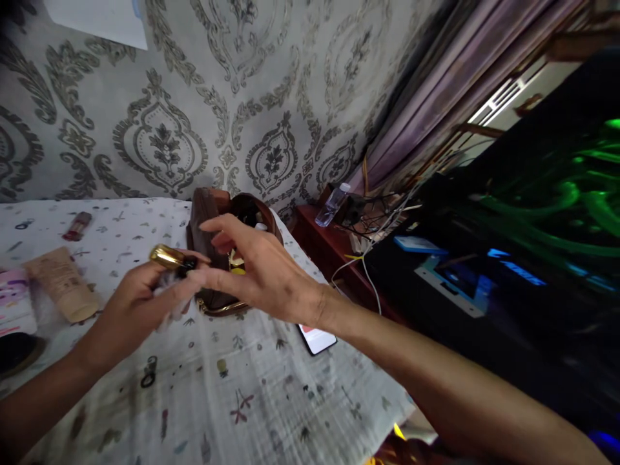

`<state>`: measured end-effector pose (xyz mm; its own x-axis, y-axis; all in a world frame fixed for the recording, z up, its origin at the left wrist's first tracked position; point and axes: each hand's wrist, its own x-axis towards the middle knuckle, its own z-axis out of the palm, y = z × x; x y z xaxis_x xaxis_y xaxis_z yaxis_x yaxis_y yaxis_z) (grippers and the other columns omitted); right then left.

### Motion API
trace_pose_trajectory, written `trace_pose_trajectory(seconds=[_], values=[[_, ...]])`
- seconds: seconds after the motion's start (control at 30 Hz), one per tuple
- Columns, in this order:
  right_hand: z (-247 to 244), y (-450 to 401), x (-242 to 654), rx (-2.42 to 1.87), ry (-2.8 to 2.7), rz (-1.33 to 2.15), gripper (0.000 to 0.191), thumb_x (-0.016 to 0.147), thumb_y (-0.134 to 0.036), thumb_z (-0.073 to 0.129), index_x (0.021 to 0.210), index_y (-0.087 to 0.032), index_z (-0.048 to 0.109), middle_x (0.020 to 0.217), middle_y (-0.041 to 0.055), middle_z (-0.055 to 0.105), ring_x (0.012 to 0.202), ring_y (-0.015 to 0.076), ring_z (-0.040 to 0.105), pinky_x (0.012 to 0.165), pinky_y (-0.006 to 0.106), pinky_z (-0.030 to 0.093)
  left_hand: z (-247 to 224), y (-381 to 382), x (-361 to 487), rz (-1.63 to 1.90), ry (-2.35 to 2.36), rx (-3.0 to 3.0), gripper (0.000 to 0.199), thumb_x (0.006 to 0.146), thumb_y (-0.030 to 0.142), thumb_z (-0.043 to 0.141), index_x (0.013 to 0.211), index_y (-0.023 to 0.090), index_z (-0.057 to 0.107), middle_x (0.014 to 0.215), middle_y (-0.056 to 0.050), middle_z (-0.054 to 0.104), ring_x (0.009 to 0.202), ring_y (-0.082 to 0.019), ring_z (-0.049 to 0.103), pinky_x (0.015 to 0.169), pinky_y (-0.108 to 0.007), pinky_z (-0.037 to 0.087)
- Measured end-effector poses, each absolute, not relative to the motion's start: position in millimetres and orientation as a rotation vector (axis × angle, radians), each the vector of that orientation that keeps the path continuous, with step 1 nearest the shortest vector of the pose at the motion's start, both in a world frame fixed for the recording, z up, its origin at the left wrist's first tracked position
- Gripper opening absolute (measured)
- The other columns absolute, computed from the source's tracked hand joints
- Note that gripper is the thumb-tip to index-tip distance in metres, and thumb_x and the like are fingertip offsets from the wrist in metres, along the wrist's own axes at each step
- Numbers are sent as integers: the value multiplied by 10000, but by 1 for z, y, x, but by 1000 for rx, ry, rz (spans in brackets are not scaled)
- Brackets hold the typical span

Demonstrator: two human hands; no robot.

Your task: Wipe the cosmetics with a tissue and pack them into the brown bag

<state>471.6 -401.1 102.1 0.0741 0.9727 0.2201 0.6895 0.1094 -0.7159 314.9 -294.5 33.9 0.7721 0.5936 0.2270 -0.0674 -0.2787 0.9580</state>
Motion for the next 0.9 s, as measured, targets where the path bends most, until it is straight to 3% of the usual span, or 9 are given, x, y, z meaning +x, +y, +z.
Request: trace_pose_trajectory(seconds=[0.07, 0.17, 0.3, 0.43, 0.5, 0.57, 0.67, 0.77, 0.9], values=[[92, -402, 480, -1525, -1476, 841, 462, 903, -446, 659, 1251, -175, 523, 1001, 57, 685, 903, 163, 671, 725, 278, 540, 35, -292, 313, 684, 441, 1638, 344, 899, 486, 609, 1058, 190, 683, 677, 19, 603, 582, -132, 525, 530, -218, 421], [81, -403, 485, -1353, -1193, 1190, 427, 878, -455, 690, 1167, -162, 575, 904, 35, 702, 827, 146, 705, 677, 253, 569, 32, -292, 314, 653, 384, 1534, 366, 903, 471, 629, 1134, 192, 675, 825, -21, 664, 618, -120, 533, 552, -217, 445], [76, -407, 485, -1259, -992, 1234, 374, 761, -369, 828, 1004, -145, 655, 820, 2, 707, 722, 89, 694, 657, 187, 559, 31, -300, 316, 574, 349, 1521, 432, 893, 459, 654, 1239, 201, 644, 750, -4, 648, 605, -116, 531, 544, -212, 450], [79, -414, 484, -1229, -956, 1227, 391, 720, -376, 858, 976, -148, 669, 815, -3, 705, 698, 85, 681, 672, 204, 568, 33, -309, 317, 578, 339, 1557, 531, 885, 478, 652, 1339, 209, 586, 738, -2, 667, 581, -124, 548, 533, -224, 465], [85, -418, 489, -1266, -1003, 1107, 371, 754, -409, 827, 970, -153, 667, 826, 7, 704, 701, 95, 674, 678, 227, 568, 29, -312, 317, 568, 370, 1620, 577, 894, 488, 632, 1398, 226, 531, 839, -27, 714, 673, -158, 620, 579, -239, 503], [95, -421, 498, -1365, -1108, 835, 344, 806, -427, 779, 993, -161, 666, 861, 20, 699, 727, 110, 666, 691, 246, 559, 22, -315, 319, 505, 395, 1755, 574, 909, 481, 607, 1421, 245, 501, 1047, -66, 736, 906, -223, 680, 701, -282, 551], [108, -425, 517, -1600, -1349, 301, 290, 860, -400, 725, 1024, -166, 678, 925, 41, 672, 802, 140, 643, 719, 266, 533, 7, -319, 321, 339, 337, 2034, 542, 936, 440, 549, 1439, 252, 472, 1319, -97, 662, 1169, -294, 633, 897, -394, 549], [108, -424, 529, -1853, -1657, -61, 192, 900, -303, 668, 1027, -162, 697, 936, 53, 630, 820, 154, 609, 723, 271, 503, -4, -323, 322, 279, 253, 2251, 576, 972, 389, 464, 1518, 247, 342, 1318, -109, 669, 1127, -296, 668, 917, -438, 543], [90, -415, 528, -2055, -1961, -155, 160, 913, -176, 614, 1056, -155, 680, 988, 67, 606, 837, 159, 591, 749, 285, 486, -9, -323, 322, 281, 226, 2392, 562, 999, 379, 412, 1529, 235, 294, 1237, -109, 708, 1018, -278, 714, 822, -390, 571]])
